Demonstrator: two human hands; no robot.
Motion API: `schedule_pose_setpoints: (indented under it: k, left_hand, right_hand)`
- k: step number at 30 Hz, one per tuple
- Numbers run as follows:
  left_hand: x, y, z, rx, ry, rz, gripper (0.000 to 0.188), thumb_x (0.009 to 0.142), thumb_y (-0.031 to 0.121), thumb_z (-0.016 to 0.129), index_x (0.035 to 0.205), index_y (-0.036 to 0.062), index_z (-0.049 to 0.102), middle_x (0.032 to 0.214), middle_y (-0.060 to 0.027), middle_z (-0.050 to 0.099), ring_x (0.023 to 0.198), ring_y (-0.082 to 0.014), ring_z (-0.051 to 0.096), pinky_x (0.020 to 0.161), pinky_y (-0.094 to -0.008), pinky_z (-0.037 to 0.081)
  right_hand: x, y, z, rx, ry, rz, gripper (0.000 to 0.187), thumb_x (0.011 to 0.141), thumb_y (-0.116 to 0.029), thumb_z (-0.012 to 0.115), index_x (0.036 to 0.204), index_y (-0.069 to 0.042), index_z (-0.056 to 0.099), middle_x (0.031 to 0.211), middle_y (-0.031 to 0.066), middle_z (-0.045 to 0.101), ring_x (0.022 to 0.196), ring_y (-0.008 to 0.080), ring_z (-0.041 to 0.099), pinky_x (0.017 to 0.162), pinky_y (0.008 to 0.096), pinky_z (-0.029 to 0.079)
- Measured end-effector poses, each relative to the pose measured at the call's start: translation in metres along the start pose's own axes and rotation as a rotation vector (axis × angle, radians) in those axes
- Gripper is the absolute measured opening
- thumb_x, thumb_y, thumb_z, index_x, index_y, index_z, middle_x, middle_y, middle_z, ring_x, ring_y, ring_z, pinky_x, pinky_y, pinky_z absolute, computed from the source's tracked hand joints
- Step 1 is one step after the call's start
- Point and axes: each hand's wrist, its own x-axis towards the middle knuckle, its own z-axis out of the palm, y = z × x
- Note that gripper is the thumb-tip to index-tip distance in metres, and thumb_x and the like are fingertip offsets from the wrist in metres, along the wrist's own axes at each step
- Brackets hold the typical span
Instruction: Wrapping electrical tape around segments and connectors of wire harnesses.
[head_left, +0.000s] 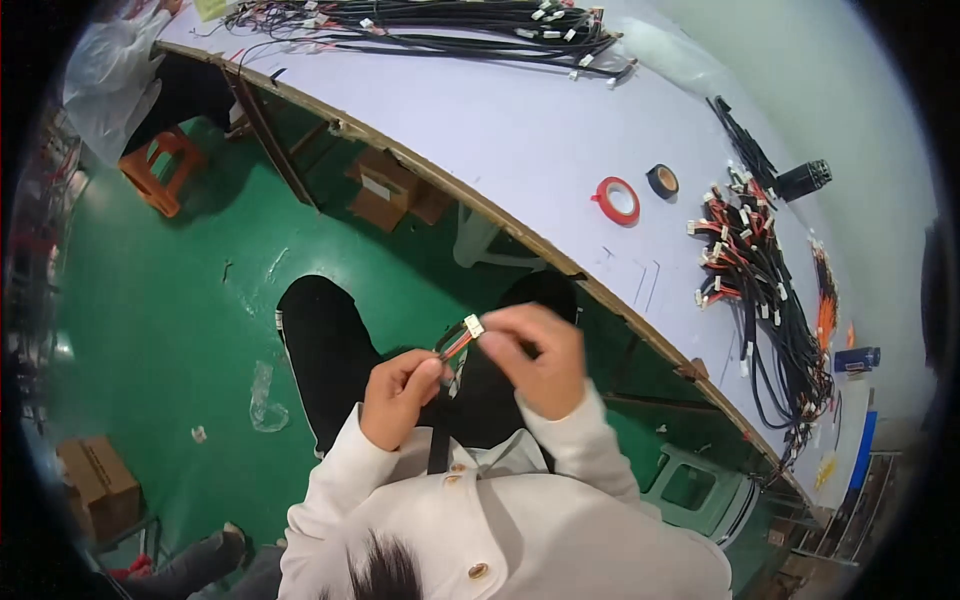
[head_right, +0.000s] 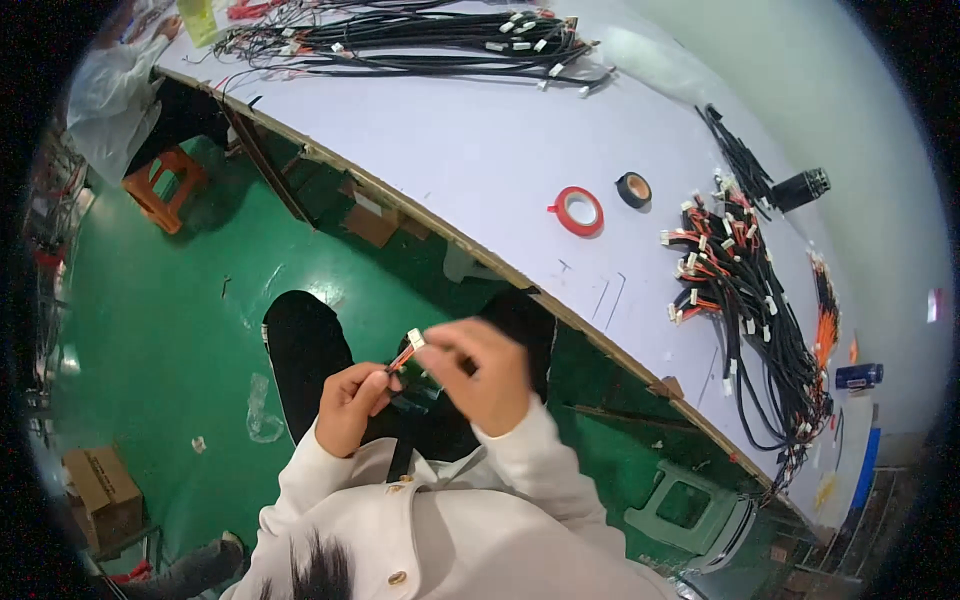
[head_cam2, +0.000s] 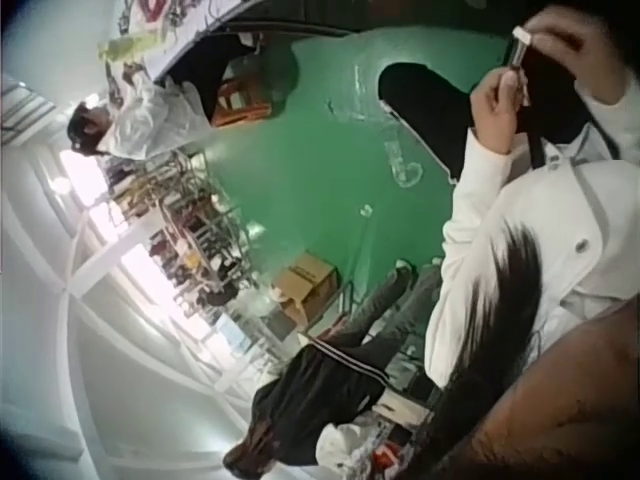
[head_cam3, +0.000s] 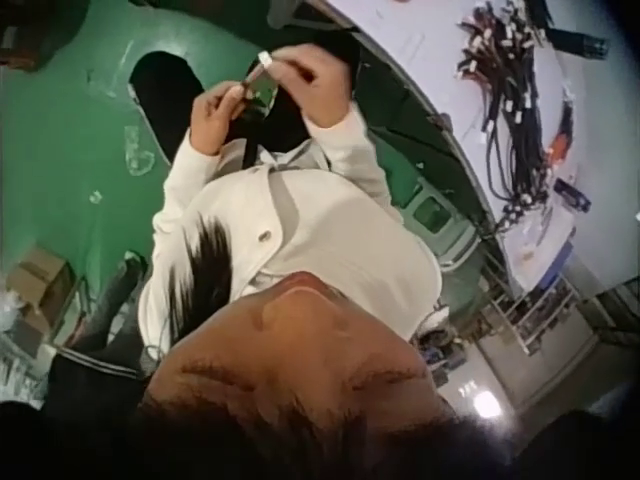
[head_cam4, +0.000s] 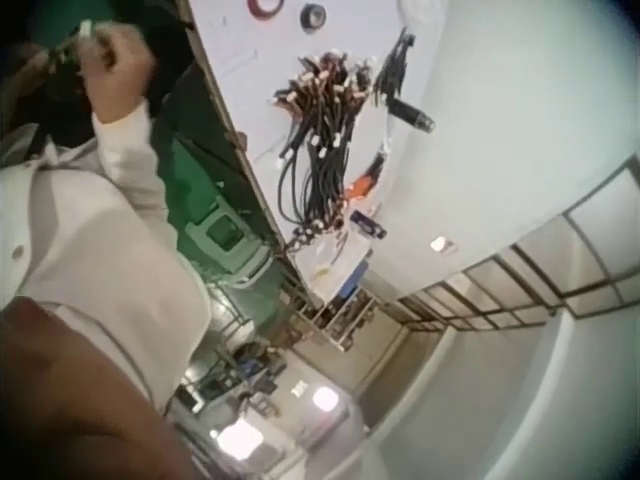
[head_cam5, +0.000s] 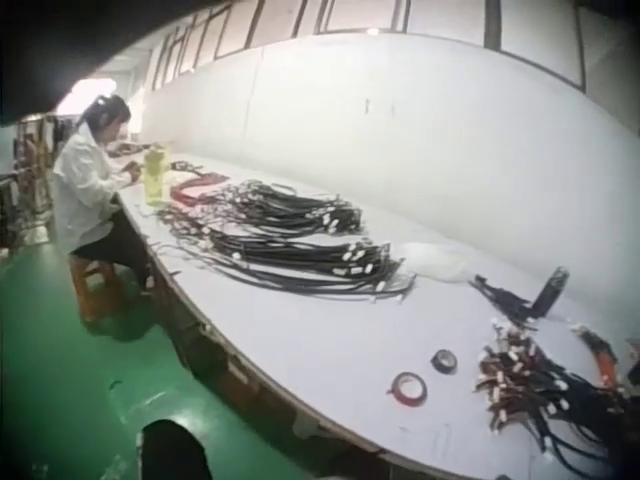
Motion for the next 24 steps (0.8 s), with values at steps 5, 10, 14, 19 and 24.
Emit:
schedule_pose_setpoints:
  k: [5,10,14,19,24]
  left_hand:
    - [0.000,0.001,0.001,-0.095,0.028,0.023,0.027,0.091,0.025,0.056,0.084,-0.0010,0.061,0.060,0.0030,0.044,0.053,-0.0048,0.033,0.049,-0.0205,0.024]
    - [-0.001,0.002,0.003,-0.197,0.018,0.010,0.028,0.091,0.026,0.055,0.083,-0.0009,0.061,0.061,0.0030,0.044,0.052,-0.0043,0.032,0.049,-0.0204,0.024]
    - [0.001,0.005,0.007,-0.218,0.006,0.012,0.029,0.092,0.026,0.054,0.085,-0.0008,0.060,0.062,0.0028,0.045,0.054,-0.0046,0.033,0.049,-0.0202,0.025]
    - [-0.002,0.004,0.005,-0.298,-0.046,-0.047,0.025,0.094,0.022,0.048,0.088,0.0000,0.058,0.063,0.0028,0.043,0.056,-0.0050,0.033,0.052,-0.0192,0.025]
    - [0.000,0.002,-0.001,-0.351,-0.094,-0.138,0.028,0.095,0.023,0.047,0.109,0.0010,0.055,0.063,0.0039,0.043,0.055,-0.0030,0.032,0.050,-0.0173,0.023]
  right_hand:
    - [0.050,-0.004,-0.099,-0.577,0.356,-0.221,0.029,0.077,-0.010,0.063,0.106,-0.005,0.061,0.100,0.0066,0.059,0.089,0.0171,0.055,0.074,0.0284,0.045]
    - [0.112,0.044,-0.183,-0.875,0.255,-0.190,0.045,0.076,-0.011,0.062,0.120,-0.006,0.054,0.117,0.0109,0.054,0.109,0.0245,0.051,0.087,0.0344,0.043]
    - [0.148,0.104,-0.216,-0.918,0.103,-0.243,0.046,0.077,-0.010,0.059,0.122,-0.004,0.053,0.116,0.0146,0.055,0.111,0.0286,0.052,0.093,0.0362,0.041]
    - [0.151,0.086,-0.189,-0.929,0.080,0.046,0.044,0.079,-0.011,0.056,0.121,0.000,0.053,0.113,0.0163,0.059,0.106,0.0244,0.055,0.094,0.0322,0.040]
    - [0.057,-0.026,-0.116,-0.055,-0.080,0.065,0.051,0.075,-0.026,0.066,0.116,0.002,0.055,0.096,0.0034,0.058,0.093,0.0170,0.057,0.081,0.0284,0.045]
